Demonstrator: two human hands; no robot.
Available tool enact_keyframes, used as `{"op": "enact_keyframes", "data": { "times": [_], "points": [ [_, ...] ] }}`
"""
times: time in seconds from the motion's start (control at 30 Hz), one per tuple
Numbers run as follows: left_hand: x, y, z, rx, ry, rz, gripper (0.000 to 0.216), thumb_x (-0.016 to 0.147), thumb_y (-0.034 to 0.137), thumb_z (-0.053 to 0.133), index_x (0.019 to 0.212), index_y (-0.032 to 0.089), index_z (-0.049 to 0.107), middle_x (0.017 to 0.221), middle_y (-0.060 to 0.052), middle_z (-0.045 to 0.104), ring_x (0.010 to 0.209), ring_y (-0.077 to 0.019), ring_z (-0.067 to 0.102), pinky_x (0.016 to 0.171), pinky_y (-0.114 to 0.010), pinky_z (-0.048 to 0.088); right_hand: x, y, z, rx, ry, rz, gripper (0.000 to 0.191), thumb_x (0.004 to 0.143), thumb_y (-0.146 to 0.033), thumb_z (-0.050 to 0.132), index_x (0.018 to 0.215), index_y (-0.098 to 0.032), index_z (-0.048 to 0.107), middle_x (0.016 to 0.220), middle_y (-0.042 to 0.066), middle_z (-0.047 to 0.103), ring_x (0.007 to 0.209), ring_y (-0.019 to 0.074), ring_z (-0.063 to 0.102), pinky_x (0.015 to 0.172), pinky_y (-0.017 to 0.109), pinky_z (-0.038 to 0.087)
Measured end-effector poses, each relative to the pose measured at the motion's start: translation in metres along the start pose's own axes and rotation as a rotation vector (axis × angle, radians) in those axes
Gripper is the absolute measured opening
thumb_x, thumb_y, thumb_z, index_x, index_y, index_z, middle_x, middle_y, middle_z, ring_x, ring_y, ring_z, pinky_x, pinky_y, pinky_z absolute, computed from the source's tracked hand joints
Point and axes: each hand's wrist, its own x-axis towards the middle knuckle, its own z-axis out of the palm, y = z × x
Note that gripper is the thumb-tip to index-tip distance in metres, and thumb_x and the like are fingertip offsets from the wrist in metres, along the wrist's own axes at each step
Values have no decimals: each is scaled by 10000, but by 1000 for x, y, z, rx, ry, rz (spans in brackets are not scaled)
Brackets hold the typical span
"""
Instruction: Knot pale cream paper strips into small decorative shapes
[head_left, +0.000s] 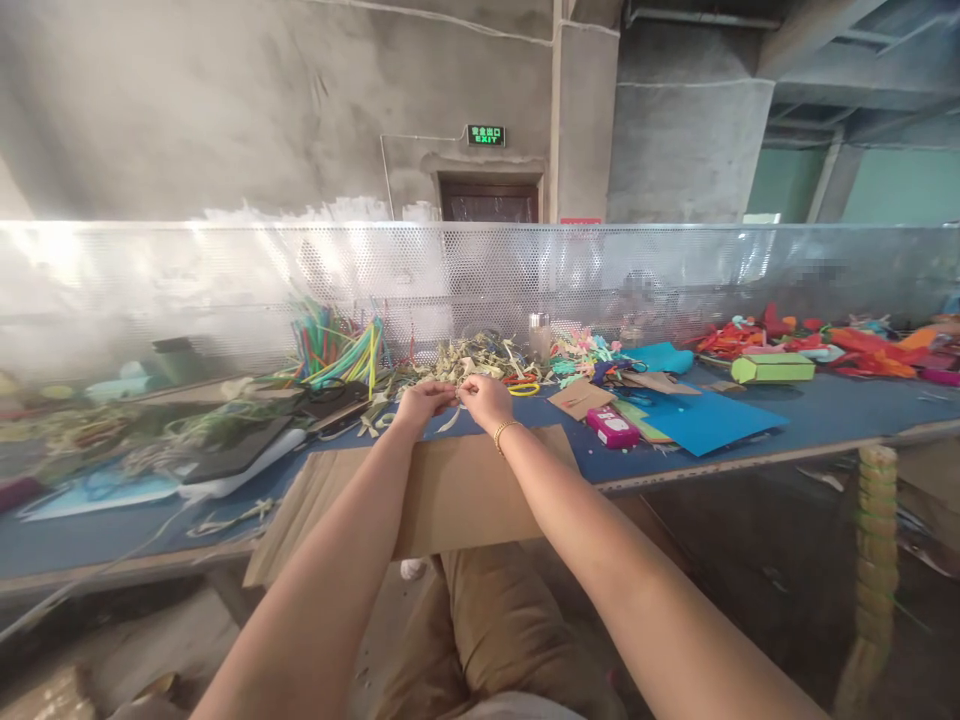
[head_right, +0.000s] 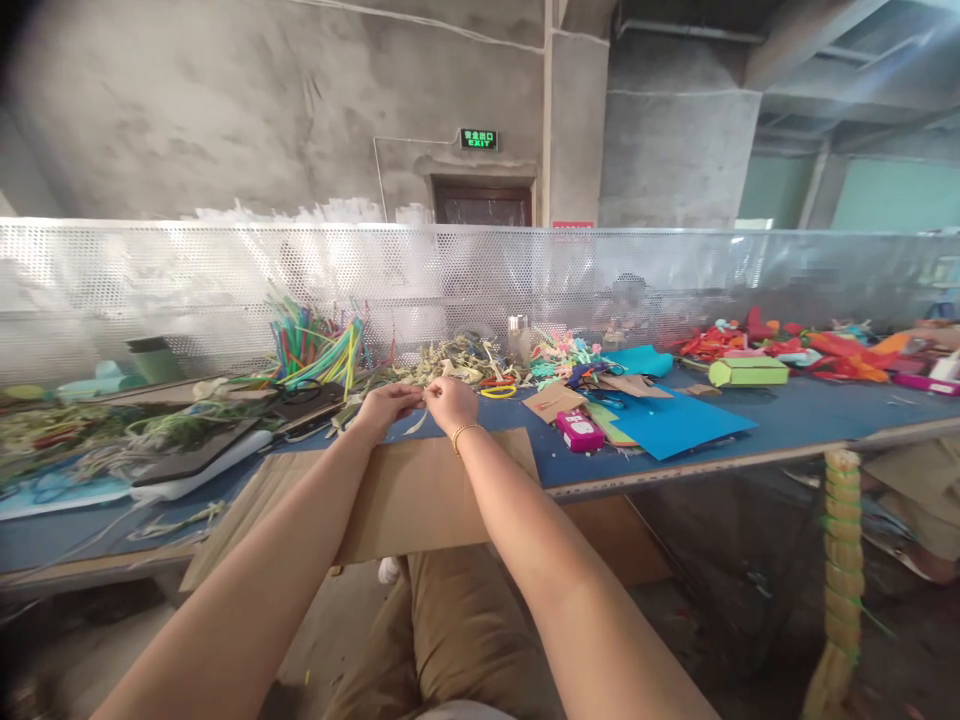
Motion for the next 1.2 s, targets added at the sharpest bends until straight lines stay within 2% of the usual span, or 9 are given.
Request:
{"op": "enact_keyframes", "data": {
  "times": [0.23,0.33,0.47,0.73,0.93,1.2],
  "points": [
    [-1,-2,0,-65,-23,-8,331,468,297,860,709,148,691,685,-30,679,649,-133,626,684,-272,525,1,4,-3,10,-39,-34,158,842,-315,576,836,-247,718,870,-1,729,819,152,630,705,245,421],
    [0,-2,-1,-89,-17,4,350,462,333,860,693,145,676,677,-15,660,649,-123,612,704,-268,527,1,2,-3,-13,-33,-53,168,848,-274,555,883,-247,718,930,16,728,878,166,631,747,255,430],
    [-1,0,-1,-114,-25,11,364,472,352,855,705,144,669,684,-4,645,641,-107,596,701,-257,523,1,0,-2,3,-10,-24,149,830,-226,560,901,-243,690,902,8,725,855,168,639,740,259,437],
    [-3,3,1,-113,-77,-12,326,501,321,847,698,139,661,670,-4,629,611,-96,576,658,-247,504,1,1,0,10,1,-13,106,837,-257,561,862,-236,662,848,2,712,809,170,633,703,265,429],
    [-2,0,1,-117,-118,-24,318,498,284,855,703,131,665,669,-7,631,610,-91,575,656,-239,501,2,3,1,61,-7,-44,93,841,-261,573,848,-237,663,875,-11,704,845,162,624,735,260,423],
    [0,-3,-1,-148,-87,-6,289,561,279,829,734,137,647,733,-41,664,710,-136,636,716,-279,529,3,4,0,54,52,-45,71,830,-224,587,822,-216,657,941,10,685,926,163,595,821,266,417]
  ]
}}
